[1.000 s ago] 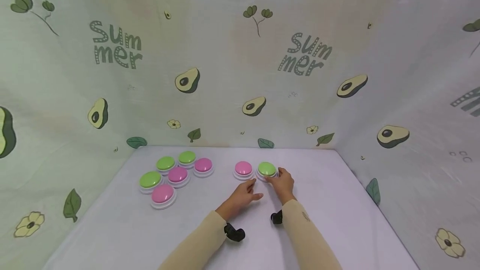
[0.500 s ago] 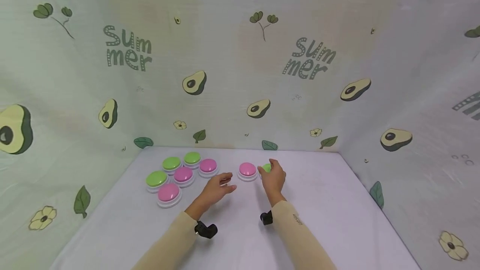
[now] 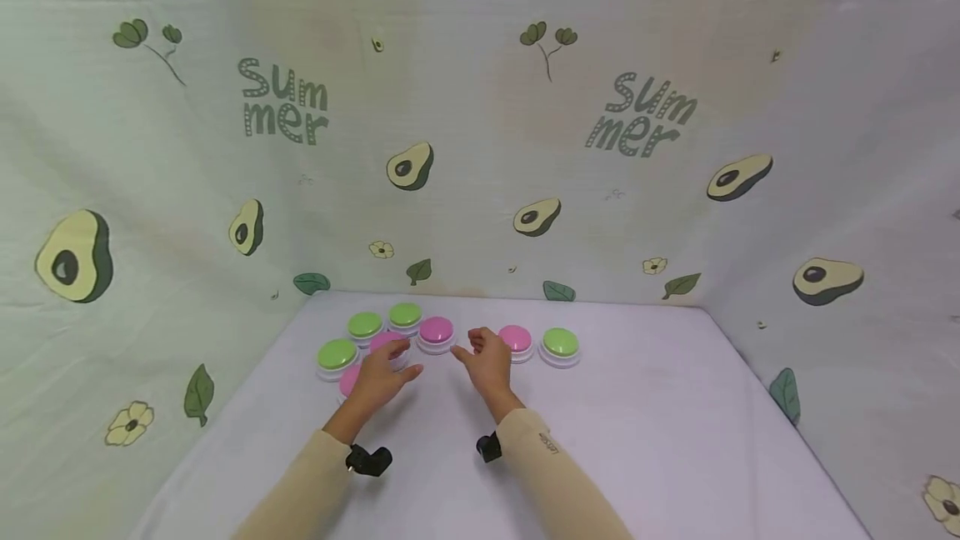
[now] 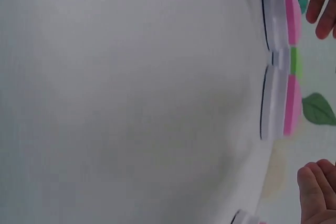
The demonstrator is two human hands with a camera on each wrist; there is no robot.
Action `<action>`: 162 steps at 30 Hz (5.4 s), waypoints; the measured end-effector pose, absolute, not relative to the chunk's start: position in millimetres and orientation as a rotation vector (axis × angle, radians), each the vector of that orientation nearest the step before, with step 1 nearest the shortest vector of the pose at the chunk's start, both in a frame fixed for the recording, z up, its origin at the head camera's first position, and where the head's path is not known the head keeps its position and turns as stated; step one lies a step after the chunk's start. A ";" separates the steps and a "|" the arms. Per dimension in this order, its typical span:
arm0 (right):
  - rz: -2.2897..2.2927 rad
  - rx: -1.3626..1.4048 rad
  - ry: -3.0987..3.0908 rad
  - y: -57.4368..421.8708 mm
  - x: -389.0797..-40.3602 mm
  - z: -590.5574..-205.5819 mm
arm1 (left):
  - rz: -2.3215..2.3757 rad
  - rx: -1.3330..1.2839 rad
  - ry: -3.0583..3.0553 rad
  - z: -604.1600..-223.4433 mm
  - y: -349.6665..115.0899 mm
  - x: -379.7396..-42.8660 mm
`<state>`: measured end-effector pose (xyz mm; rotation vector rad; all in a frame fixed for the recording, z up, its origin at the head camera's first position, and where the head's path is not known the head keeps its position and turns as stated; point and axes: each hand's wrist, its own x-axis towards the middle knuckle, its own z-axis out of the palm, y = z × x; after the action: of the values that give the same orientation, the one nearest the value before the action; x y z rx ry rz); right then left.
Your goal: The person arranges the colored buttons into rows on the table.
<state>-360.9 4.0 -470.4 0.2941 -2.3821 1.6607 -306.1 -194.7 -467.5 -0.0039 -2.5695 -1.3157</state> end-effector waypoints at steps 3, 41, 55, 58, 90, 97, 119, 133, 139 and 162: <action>1.665 0.365 -2.409 -12.6 -355.8 -476.1 | -1.245 0.049 -2.581 -468.8 -212.8 -303.3; 1.570 0.726 -2.733 -105.4 -325.0 -488.6 | -1.241 0.188 -2.576 -497.0 -293.9 -274.7; 1.369 0.711 -2.805 -117.6 -321.8 -479.5 | -1.290 0.237 -2.576 -498.0 -296.6 -274.3; 1.332 0.696 -2.801 -118.9 -321.1 -478.5 | -1.264 0.260 -2.610 -496.9 -296.9 -276.8; 1.351 0.580 -2.840 -123.1 -330.0 -475.4 | -1.295 0.333 -2.664 -489.4 -302.7 -284.0; 1.383 0.552 -2.826 -123.1 -331.0 -481.1 | -1.323 0.336 -2.644 -493.7 -305.3 -283.6; 1.420 0.506 -2.839 -121.3 -327.3 -482.3 | -1.359 0.371 -2.655 -490.5 -305.5 -280.0; 1.420 0.510 -2.863 -113.6 -325.3 -479.4 | -1.376 0.311 -2.640 -491.5 -299.3 -279.7; 1.443 0.520 -2.843 -107.4 -324.4 -482.2 | -1.391 0.271 -2.610 -491.8 -294.4 -278.6; 1.692 0.450 -2.678 -50.4 -328.8 -493.5 | -1.496 0.064 -2.521 -504.0 -243.4 -291.4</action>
<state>-328.8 -50.4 -493.5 0.4496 -2.6776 1.6916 -291.4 -243.4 -504.0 0.0640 -2.5214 -1.4956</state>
